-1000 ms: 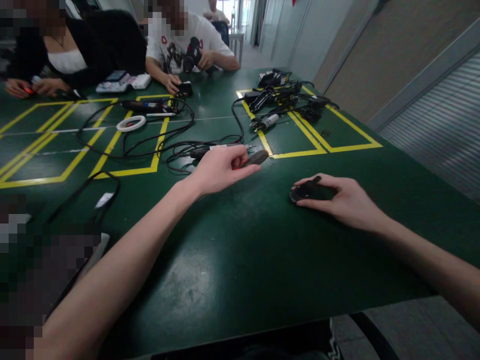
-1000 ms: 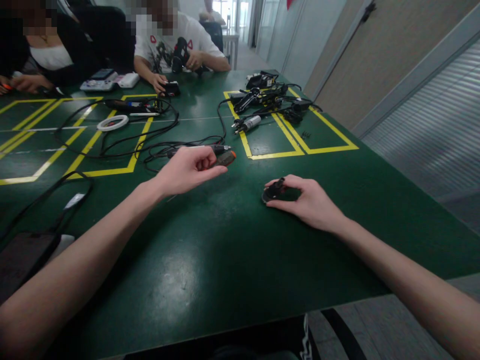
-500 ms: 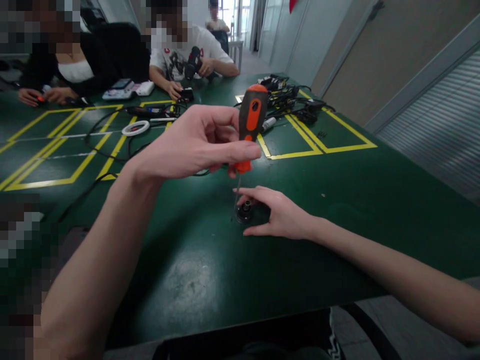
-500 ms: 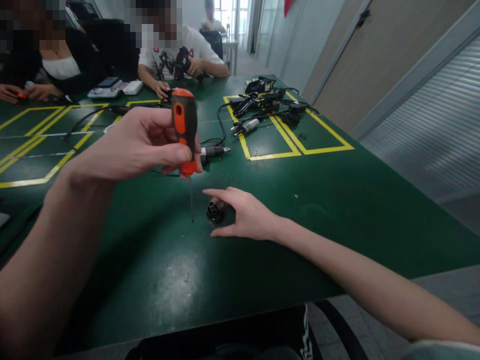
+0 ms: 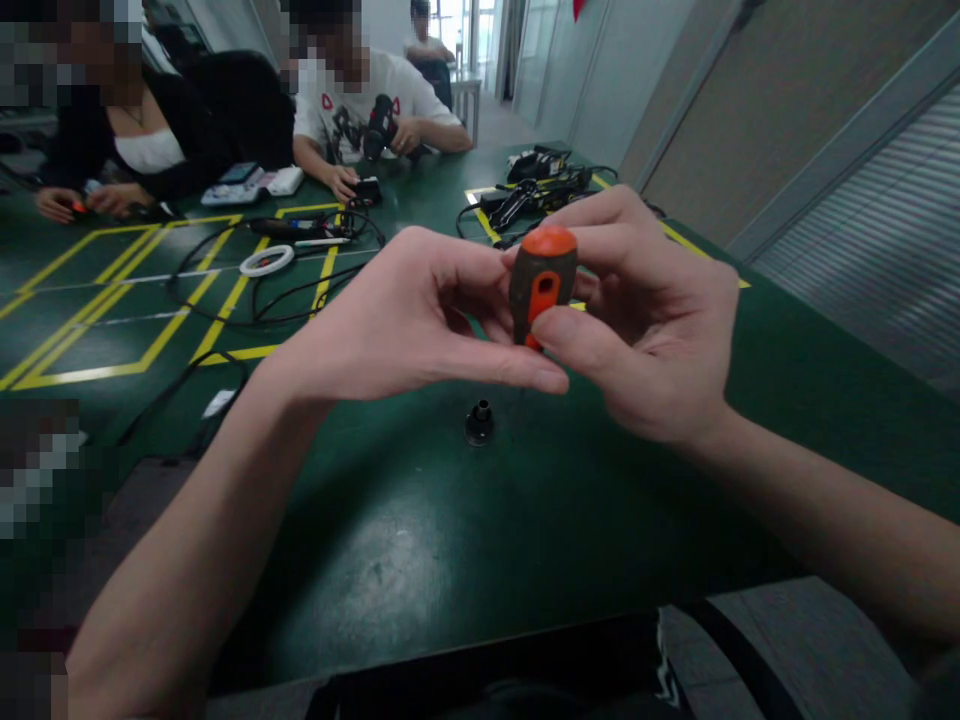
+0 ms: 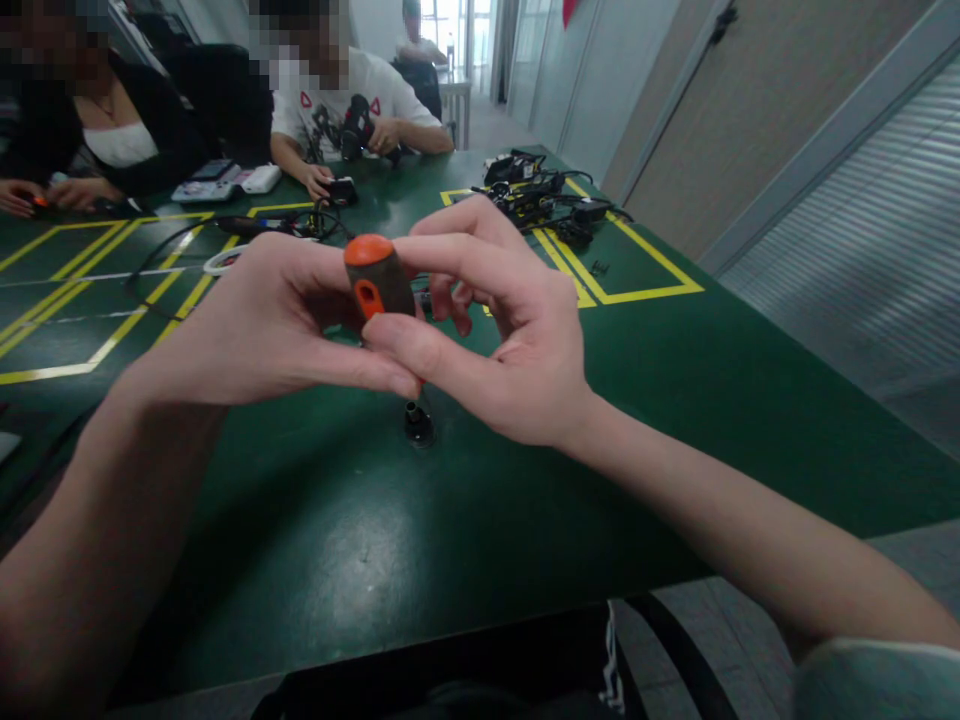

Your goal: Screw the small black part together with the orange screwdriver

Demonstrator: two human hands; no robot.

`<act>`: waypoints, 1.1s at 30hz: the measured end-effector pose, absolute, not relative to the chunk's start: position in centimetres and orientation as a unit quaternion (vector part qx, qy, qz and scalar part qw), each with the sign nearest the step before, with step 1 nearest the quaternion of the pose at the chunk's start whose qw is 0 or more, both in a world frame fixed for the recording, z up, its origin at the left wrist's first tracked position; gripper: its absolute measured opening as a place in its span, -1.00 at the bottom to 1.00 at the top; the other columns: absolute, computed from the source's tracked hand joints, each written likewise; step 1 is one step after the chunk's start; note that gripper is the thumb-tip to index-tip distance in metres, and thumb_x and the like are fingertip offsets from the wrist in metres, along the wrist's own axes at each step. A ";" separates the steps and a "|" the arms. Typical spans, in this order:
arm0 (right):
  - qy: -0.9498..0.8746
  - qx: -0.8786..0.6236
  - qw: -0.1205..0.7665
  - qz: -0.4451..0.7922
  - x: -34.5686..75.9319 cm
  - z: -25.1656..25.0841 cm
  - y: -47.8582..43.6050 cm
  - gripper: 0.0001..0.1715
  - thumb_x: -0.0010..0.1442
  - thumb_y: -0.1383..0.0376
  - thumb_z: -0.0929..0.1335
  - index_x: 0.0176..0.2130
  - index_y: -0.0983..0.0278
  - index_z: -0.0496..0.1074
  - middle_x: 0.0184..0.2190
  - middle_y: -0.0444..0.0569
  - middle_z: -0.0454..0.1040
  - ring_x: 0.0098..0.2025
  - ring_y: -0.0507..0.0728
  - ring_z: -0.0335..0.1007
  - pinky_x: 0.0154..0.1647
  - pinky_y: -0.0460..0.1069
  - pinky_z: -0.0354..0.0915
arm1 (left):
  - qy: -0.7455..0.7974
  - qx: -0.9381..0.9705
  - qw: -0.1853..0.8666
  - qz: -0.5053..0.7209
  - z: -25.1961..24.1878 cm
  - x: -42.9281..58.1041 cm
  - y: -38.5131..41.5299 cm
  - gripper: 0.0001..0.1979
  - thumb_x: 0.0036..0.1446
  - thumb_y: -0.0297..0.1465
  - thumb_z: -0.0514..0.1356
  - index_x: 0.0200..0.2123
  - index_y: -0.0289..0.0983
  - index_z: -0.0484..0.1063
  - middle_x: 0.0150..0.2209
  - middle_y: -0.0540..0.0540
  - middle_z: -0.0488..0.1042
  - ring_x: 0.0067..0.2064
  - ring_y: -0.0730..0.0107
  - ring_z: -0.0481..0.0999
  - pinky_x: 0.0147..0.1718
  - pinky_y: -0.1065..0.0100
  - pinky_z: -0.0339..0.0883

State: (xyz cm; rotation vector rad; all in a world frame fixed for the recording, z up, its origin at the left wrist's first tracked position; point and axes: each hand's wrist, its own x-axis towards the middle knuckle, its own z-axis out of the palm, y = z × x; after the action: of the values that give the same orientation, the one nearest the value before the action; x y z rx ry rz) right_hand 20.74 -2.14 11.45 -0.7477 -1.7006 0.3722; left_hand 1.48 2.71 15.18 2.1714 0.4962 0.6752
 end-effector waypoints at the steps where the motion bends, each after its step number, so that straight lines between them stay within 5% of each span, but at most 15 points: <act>1: -0.724 -0.317 0.590 0.165 20.8 11.5 -2.1 -0.85 0.26 0.16 0.49 -0.17 0.14 0.60 -0.15 -0.10 0.52 -0.20 0.12 0.48 -0.24 0.03 0.45 | 0.194 0.866 0.394 0.239 15.2 1.3 2.9 -0.81 0.05 -0.34 0.52 -0.30 -0.28 0.64 -0.39 0.08 0.59 -0.32 0.46 0.57 -0.32 0.48 0.44; 6: -0.711 -0.285 0.612 0.199 21.6 11.8 -1.9 -0.87 0.28 0.14 0.48 -0.14 0.04 0.61 -0.30 -0.20 0.58 -0.31 0.13 0.48 -0.34 0.03 0.43 | 0.227 0.902 0.363 0.052 13.1 1.0 3.9 -0.59 0.00 -0.33 0.53 -0.05 -0.17 0.63 -0.06 0.00 0.69 -0.04 0.27 0.67 -0.04 0.37 0.48; 11: -0.729 -0.285 0.580 0.225 21.6 12.1 -1.9 -0.89 0.27 0.22 0.48 -0.15 0.08 0.59 -0.30 -0.21 0.61 -0.35 0.10 0.50 -0.37 0.03 0.44 | 0.235 0.915 0.326 -0.022 9.3 2.1 3.4 -0.53 0.00 -0.38 0.53 0.01 -0.21 0.59 -0.04 -0.07 0.68 -0.05 0.24 0.66 -0.09 0.37 0.47; 20: -0.761 -0.278 0.537 0.235 21.4 11.0 -1.1 -0.69 0.32 0.03 0.45 0.00 0.08 0.57 -0.16 -0.10 0.66 -0.21 0.16 0.56 -0.24 0.07 0.52 | 0.267 0.905 0.328 0.045 6.9 1.6 2.5 -0.89 0.19 -0.44 0.37 -0.21 -0.27 0.55 -0.24 -0.03 0.63 -0.22 0.32 0.61 -0.19 0.35 0.44; 33: -0.766 -0.207 0.520 0.317 20.6 9.5 -0.2 -0.63 0.32 0.17 0.48 0.00 0.38 0.60 -0.21 -0.04 0.60 -0.27 0.01 0.51 -0.25 -0.09 0.46 | 0.373 0.802 0.411 0.221 2.8 2.0 0.0 -0.77 0.14 -0.27 0.44 -0.24 -0.29 0.58 -0.27 -0.07 0.63 -0.24 0.30 0.60 -0.24 0.32 0.49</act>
State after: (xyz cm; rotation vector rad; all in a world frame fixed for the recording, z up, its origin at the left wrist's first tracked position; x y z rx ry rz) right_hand 20.63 -0.21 9.51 -0.4956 -1.8369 0.7594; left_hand 2.00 0.05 2.77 2.0179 0.9392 0.5565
